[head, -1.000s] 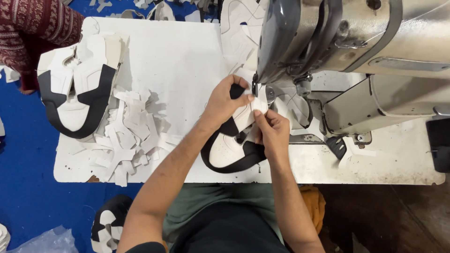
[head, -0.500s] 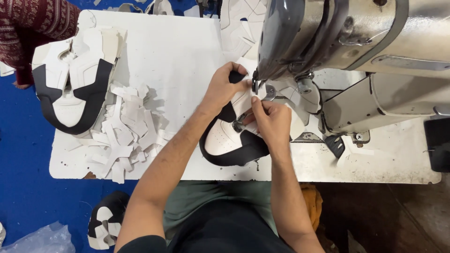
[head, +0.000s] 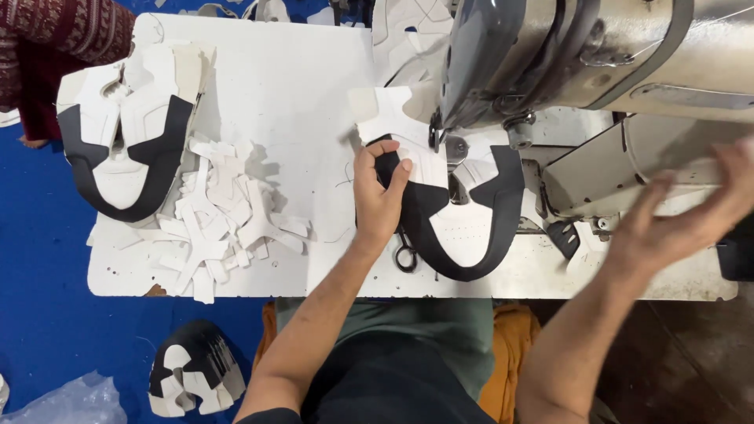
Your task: The person sits at a sewing machine and repeatedly sews white and black shoe parts together. They pick up the parts, align them under the needle, sew them, and then cut the thread with scissors before placing the finished piece aside.
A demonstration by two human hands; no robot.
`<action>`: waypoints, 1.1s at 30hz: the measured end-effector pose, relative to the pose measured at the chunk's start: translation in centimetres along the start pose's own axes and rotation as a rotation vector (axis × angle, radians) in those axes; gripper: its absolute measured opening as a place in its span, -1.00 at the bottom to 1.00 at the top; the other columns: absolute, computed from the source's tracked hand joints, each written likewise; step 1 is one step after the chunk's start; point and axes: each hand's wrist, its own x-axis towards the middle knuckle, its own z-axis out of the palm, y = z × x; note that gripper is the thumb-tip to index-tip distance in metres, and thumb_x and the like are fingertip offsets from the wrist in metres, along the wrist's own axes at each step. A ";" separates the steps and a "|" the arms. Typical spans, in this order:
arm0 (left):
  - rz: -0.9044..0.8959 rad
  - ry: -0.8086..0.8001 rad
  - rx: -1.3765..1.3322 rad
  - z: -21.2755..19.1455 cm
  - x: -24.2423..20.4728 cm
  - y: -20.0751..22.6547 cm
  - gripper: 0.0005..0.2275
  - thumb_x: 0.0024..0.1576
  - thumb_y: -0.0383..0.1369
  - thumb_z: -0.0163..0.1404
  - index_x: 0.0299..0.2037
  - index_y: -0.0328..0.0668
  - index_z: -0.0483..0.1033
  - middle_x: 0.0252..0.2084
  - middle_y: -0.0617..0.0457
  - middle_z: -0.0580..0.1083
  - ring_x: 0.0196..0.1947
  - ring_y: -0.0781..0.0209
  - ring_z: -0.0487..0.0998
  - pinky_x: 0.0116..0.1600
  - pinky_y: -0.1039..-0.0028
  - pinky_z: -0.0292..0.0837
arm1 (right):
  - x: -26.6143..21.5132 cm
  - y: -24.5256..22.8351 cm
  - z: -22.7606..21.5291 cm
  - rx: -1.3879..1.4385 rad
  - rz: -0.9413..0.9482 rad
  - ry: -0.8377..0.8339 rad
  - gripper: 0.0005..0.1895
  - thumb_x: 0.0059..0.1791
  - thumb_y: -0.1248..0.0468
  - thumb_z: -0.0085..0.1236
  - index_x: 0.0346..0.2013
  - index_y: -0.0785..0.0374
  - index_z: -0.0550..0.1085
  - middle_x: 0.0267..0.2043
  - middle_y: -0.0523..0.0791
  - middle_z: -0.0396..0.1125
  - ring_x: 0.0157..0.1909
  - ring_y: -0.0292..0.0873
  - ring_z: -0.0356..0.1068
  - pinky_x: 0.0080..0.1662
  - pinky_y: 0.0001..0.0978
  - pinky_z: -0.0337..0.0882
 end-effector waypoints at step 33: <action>-0.041 -0.021 -0.078 -0.1 -1.2 1.0 -0.70 0.27 -0.42 0.10 0.18 -0.27 0.44 -0.01 0.11 0.27 -0.21 0.44 0.34 -0.16 0.65 0.37 | -6.8 4.0 0.0 -0.122 0.248 -0.184 -0.01 -0.13 0.67 -0.08 0.60 0.27 -0.04 0.60 0.02 -0.24 0.66 0.13 -0.04 0.42 -0.21 0.28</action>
